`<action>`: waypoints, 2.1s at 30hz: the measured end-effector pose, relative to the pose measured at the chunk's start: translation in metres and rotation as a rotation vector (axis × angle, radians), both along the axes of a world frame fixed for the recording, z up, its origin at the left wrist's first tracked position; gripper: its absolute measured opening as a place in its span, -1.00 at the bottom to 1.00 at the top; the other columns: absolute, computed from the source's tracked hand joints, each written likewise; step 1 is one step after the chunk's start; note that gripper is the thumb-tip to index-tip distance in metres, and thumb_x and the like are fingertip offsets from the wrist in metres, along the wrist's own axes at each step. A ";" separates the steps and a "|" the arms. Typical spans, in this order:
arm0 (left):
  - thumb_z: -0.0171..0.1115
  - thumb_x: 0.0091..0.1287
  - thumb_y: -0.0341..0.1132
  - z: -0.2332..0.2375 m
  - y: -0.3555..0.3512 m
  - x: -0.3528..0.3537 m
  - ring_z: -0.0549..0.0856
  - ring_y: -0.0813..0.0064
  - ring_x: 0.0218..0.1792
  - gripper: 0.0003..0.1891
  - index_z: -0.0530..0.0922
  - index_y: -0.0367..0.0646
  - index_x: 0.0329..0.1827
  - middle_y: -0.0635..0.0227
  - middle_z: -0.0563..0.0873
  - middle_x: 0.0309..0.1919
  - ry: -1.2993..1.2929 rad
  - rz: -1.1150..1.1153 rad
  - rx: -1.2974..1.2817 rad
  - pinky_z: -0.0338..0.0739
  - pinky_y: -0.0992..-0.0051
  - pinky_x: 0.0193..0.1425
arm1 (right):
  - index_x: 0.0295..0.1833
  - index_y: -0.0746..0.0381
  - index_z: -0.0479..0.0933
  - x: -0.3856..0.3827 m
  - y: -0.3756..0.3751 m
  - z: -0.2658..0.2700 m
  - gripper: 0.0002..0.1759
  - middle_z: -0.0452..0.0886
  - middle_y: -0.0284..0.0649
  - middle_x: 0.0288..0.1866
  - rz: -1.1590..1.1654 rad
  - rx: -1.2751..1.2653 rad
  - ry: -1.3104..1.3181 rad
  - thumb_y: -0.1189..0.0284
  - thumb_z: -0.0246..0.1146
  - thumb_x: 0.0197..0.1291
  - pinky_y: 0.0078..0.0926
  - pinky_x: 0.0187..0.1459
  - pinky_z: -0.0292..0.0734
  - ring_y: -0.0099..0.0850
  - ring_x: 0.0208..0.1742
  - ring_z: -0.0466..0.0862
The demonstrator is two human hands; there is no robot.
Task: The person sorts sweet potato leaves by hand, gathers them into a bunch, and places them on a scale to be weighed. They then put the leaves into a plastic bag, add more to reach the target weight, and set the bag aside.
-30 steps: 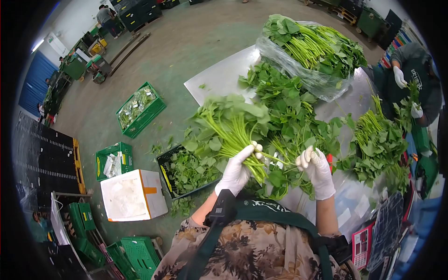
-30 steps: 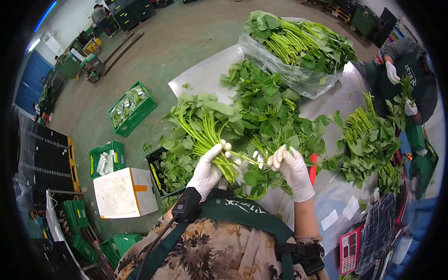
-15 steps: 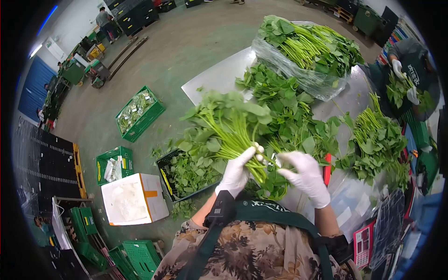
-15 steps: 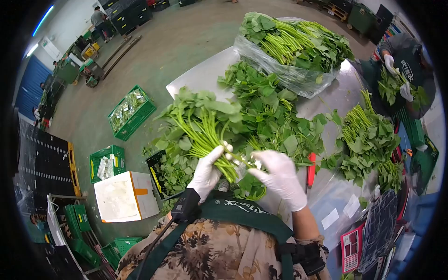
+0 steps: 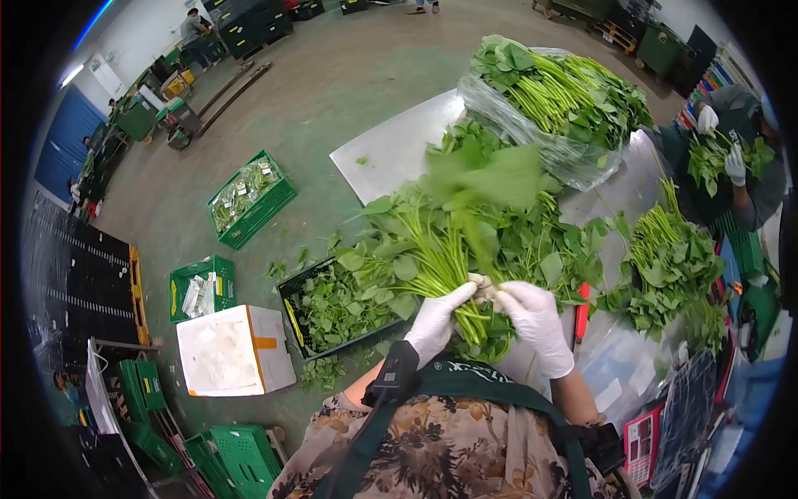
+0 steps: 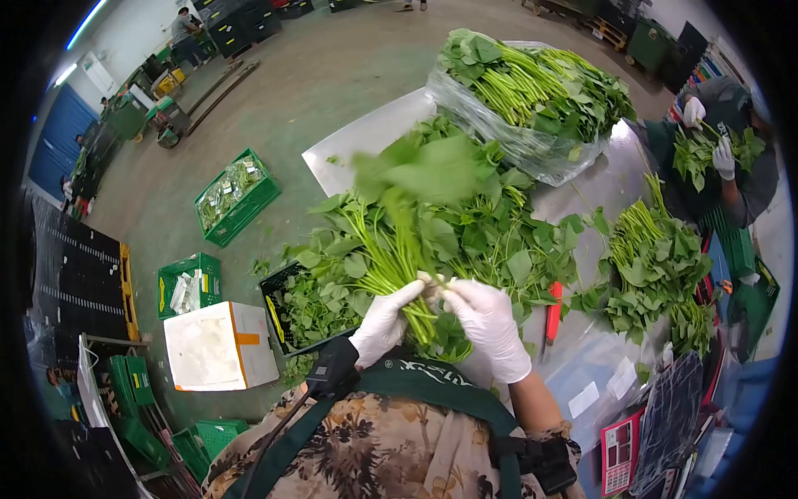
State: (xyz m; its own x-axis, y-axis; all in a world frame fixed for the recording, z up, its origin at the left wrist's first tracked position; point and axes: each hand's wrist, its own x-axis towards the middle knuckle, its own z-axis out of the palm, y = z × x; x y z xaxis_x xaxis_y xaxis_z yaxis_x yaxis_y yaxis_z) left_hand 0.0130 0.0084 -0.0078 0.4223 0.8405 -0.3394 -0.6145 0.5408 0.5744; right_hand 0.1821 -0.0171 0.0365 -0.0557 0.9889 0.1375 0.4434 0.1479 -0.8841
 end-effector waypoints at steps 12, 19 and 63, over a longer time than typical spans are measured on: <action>0.19 0.34 -0.32 0.004 -0.004 -0.005 0.60 0.60 -0.16 -0.85 0.53 -0.18 -0.12 0.42 0.65 -0.23 -0.063 -0.059 0.067 0.50 0.56 -0.03 | -0.22 0.28 0.61 -0.004 -0.008 0.005 -0.85 0.62 -0.11 -0.41 0.116 0.015 -0.274 0.43 0.28 0.13 -0.40 -0.35 0.50 -0.22 -0.42 0.62; 0.19 0.30 -0.20 0.005 -0.005 -0.014 0.58 0.45 -0.22 -0.79 0.47 -0.18 -0.25 0.39 0.54 -0.42 -0.134 -0.317 0.229 0.46 0.25 0.19 | -0.02 0.24 0.57 0.006 0.018 0.035 -0.66 0.61 -0.21 -0.10 -0.192 0.115 0.133 0.48 0.33 0.03 -0.49 -0.08 0.48 -0.39 -0.11 0.59; 0.16 0.37 -0.34 -0.043 0.024 -0.055 0.64 0.43 -0.05 -0.88 0.56 -0.15 -0.12 0.37 0.67 -0.21 -0.329 0.201 -0.239 0.51 0.29 0.19 | -0.27 0.21 0.62 0.063 0.051 -0.060 -0.64 0.66 -0.16 -0.27 -0.035 -0.213 -0.464 0.11 0.18 0.18 -0.32 -0.15 0.52 -0.20 -0.21 0.65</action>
State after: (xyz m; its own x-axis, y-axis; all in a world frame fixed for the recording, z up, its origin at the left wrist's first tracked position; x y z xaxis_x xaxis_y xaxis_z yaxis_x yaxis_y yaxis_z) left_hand -0.0420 0.0323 -0.0510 0.3764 0.8312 -0.4091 -0.8498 0.4857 0.2048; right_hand 0.2448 0.0335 -0.0237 -0.0297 0.9946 -0.0991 0.7975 -0.0362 -0.6022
